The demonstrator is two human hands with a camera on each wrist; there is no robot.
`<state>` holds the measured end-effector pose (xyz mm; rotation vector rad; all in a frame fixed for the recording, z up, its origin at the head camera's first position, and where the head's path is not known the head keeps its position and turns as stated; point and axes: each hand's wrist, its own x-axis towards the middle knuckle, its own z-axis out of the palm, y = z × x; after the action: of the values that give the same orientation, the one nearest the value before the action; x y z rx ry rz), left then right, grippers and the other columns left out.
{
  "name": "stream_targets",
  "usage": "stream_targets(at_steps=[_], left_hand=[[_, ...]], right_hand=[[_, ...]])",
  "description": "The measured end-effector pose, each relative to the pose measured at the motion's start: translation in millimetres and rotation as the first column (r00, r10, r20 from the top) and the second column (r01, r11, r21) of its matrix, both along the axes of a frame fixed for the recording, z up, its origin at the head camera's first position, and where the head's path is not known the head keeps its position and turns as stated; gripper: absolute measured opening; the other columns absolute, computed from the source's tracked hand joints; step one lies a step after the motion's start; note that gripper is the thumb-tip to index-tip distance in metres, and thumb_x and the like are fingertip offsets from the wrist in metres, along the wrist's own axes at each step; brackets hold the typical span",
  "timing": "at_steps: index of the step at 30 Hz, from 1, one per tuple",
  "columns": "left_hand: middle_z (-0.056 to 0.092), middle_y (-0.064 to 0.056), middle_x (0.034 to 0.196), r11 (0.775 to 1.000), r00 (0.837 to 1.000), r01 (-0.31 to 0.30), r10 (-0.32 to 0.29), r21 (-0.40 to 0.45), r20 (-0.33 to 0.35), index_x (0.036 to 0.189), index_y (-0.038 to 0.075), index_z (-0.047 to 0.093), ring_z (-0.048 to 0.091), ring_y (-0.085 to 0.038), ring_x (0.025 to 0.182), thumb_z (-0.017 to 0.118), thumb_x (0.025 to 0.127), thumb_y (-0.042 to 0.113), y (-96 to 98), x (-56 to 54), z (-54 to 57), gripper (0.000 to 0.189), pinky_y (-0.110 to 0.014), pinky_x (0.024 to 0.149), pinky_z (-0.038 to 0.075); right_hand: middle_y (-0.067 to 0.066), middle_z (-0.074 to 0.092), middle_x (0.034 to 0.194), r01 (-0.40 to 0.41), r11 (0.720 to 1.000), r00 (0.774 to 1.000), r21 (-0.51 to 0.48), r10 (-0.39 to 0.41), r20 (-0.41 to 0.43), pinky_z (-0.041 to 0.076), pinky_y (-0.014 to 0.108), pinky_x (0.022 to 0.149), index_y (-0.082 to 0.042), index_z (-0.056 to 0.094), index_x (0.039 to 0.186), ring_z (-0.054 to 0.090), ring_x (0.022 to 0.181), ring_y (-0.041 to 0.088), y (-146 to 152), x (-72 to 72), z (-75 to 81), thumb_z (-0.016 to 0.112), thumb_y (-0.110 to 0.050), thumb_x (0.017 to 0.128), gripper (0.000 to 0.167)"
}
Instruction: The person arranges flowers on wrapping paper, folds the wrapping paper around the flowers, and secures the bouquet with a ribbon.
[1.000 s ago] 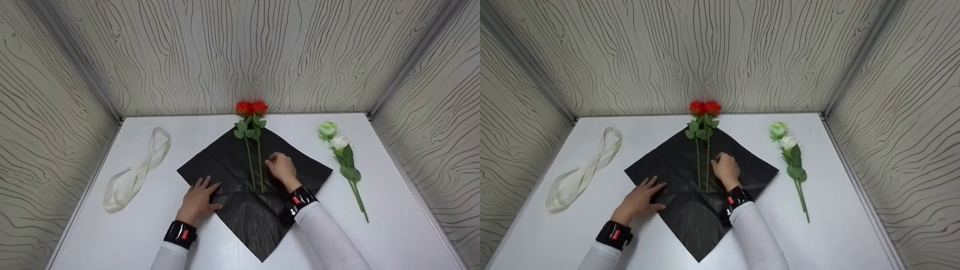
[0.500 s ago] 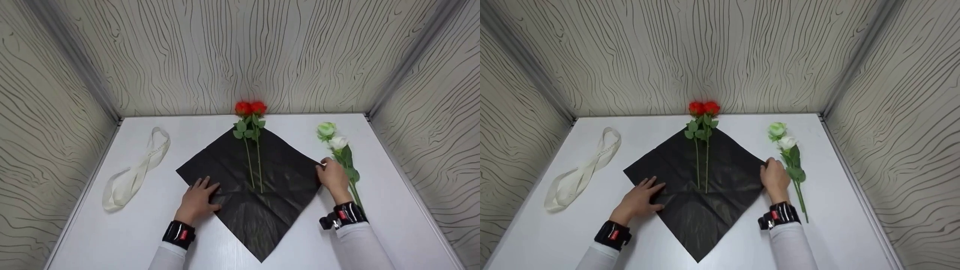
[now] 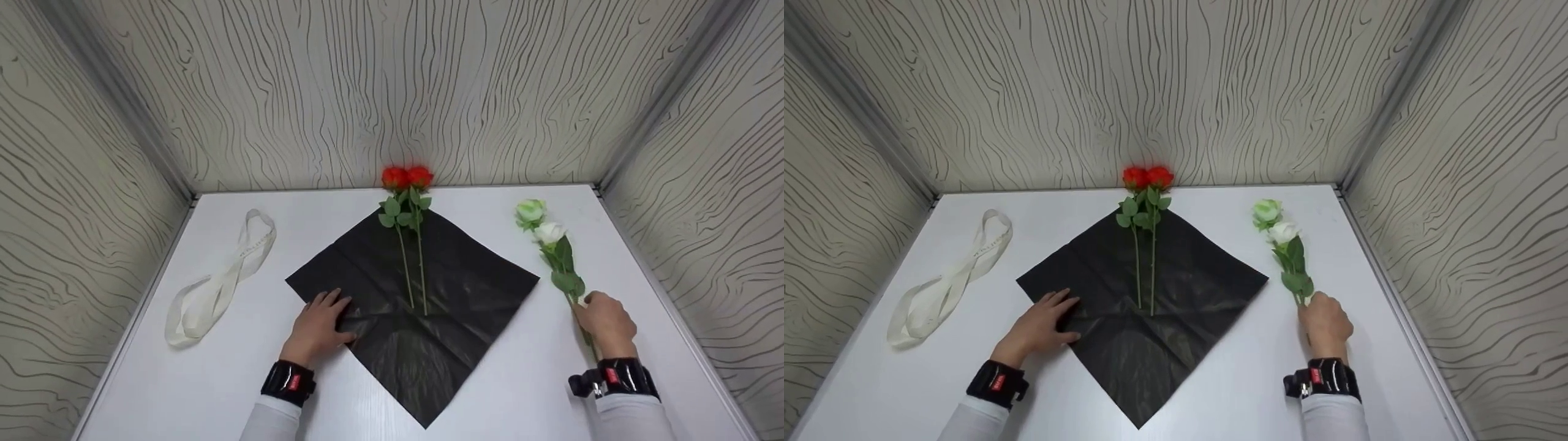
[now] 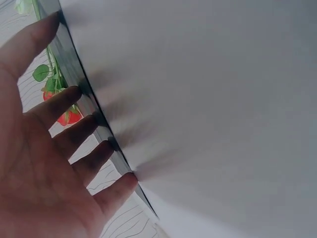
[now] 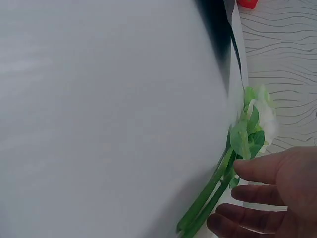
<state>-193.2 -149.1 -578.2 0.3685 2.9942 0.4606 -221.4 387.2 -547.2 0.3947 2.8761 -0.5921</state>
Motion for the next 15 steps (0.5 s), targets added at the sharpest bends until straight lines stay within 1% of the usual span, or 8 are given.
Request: stream_targets(at_steps=[3,7,11,13,15], left_hand=[[0.032,-0.007,0.140,1.000,1.000,-0.001,0.001,0.006,-0.007,0.132,0.018,0.044,0.025,-0.031,0.127,0.066,0.072,0.048,-0.1,-0.3,-1.6,0.071,-0.051,0.098,0.024],[0.034,-0.008,0.139,1.000,1.000,0.000,0.000,0.008,-0.012,0.132,0.015,0.044,0.026,-0.032,0.127,0.063,0.077,0.046,-0.4,-0.9,-2.1,0.066,-0.051,0.098,0.025],[0.034,-0.008,0.139,1.000,1.000,-0.002,0.002,0.002,-0.009,0.132,0.015,0.044,0.026,-0.031,0.127,0.061,0.079,0.044,-0.4,-1.3,-1.6,0.063,-0.051,0.098,0.025],[0.033,-0.007,0.139,1.000,1.000,-0.004,0.004,0.002,-0.006,0.132,0.015,0.044,0.026,-0.031,0.127,0.061,0.079,0.043,-0.1,-1.2,-1.2,0.062,-0.051,0.098,0.025],[0.033,-0.008,0.139,1.000,1.000,-0.002,0.002,0.003,-0.004,0.132,0.015,0.044,0.026,-0.032,0.127,0.062,0.079,0.042,0.0,-1.0,-1.4,0.062,-0.051,0.098,0.025]], right_hand=[[0.030,0.055,0.099,-0.011,1.000,0.999,-0.023,0.012,0.050,0.040,0.036,0.048,0.007,0.050,0.113,0.056,0.071,0.031,5.5,9.7,0.6,0.052,-0.040,0.085,0.055],[0.022,0.059,0.088,-0.022,0.997,0.996,-0.068,0.028,0.088,0.040,0.035,0.049,0.006,0.053,0.106,0.055,0.068,0.027,8.4,18.7,1.9,0.055,-0.036,0.084,0.047],[0.013,0.059,0.076,-0.052,0.994,0.994,-0.098,0.061,0.088,0.040,0.034,0.048,0.005,0.057,0.095,0.054,0.064,0.024,9.9,22.9,-0.7,0.055,-0.027,0.085,0.034],[0.011,0.059,0.073,-0.068,0.992,0.994,-0.107,0.077,0.083,0.040,0.034,0.048,0.005,0.058,0.092,0.054,0.063,0.023,11.1,23.2,-2.2,0.055,-0.023,0.085,0.030],[0.011,0.058,0.073,-0.079,0.990,0.992,-0.119,0.090,0.085,0.041,0.034,0.049,0.006,0.057,0.091,0.054,0.064,0.023,12.7,23.1,-2.5,0.054,-0.022,0.085,0.028]])
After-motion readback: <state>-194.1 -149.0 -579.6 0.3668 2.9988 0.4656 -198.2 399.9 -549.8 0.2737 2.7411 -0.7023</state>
